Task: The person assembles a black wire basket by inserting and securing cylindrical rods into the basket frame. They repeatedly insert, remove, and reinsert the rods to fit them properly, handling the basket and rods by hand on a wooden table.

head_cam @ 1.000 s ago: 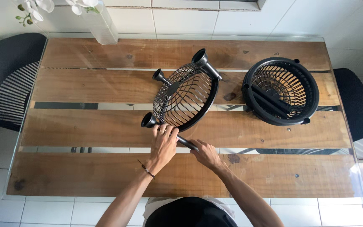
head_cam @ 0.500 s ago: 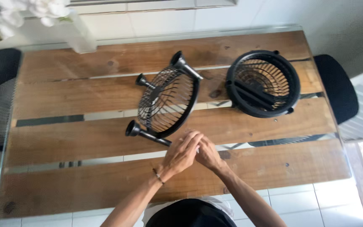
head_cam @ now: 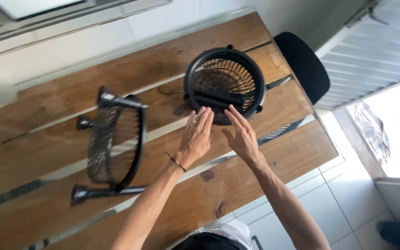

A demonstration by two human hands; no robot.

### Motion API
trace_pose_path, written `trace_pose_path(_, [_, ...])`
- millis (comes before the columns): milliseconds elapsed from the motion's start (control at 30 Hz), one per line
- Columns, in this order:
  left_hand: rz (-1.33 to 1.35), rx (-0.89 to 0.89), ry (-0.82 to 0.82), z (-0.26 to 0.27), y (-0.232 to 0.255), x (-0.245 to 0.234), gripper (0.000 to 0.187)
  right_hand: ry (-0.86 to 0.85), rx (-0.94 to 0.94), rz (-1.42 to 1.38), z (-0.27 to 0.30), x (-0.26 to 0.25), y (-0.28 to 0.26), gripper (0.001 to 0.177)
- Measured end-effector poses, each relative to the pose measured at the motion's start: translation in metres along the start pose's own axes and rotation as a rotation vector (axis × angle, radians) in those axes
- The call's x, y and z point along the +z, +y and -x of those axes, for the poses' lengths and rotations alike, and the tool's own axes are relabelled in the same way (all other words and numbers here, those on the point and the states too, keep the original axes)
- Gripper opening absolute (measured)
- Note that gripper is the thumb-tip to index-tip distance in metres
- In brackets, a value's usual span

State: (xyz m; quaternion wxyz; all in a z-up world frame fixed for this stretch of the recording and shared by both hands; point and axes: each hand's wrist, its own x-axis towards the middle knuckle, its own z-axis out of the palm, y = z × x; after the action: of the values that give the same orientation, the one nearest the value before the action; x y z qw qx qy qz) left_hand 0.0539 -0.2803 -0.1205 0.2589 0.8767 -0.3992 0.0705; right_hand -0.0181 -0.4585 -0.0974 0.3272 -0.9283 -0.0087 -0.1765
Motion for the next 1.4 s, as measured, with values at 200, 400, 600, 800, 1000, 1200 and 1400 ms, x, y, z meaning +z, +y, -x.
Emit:
trace_pose_path(200, [0.009,-0.064,-0.045,-0.054,-0.042,0.062,0.062,-0.121,0.189,0.171,-0.03,0.006,0.085,0.041])
trace_pose_path(400, [-0.111,-0.081,-0.2,-0.093,-0.091,0.109,0.055,-0.249,0.168,0.159,-0.067,0.04,0.144,0.035])
trace_pose_path(600, [-0.252,-0.171,-0.414,-0.105,-0.109,0.128,0.027,-0.466,0.182,0.332,-0.085,0.064,0.153,0.045])
trace_pose_path(800, [-0.293,-0.037,-0.097,-0.115,-0.093,0.097,0.025,-0.352,0.034,0.303,-0.091,0.054,0.143,0.05])
trace_pose_path(1000, [-0.043,-0.05,0.031,-0.113,-0.067,0.021,0.029,-0.225,-0.028,0.083,-0.094,0.015,0.106,0.045])
trace_pose_path(1200, [0.087,-0.079,0.015,-0.068,-0.042,-0.052,0.023,-0.451,0.167,0.041,-0.074,-0.008,0.047,0.039])
trace_pose_path(1400, [-0.25,-0.196,0.175,0.003,-0.026,-0.116,0.043,-0.294,0.026,-0.128,-0.03,0.013,-0.003,0.033])
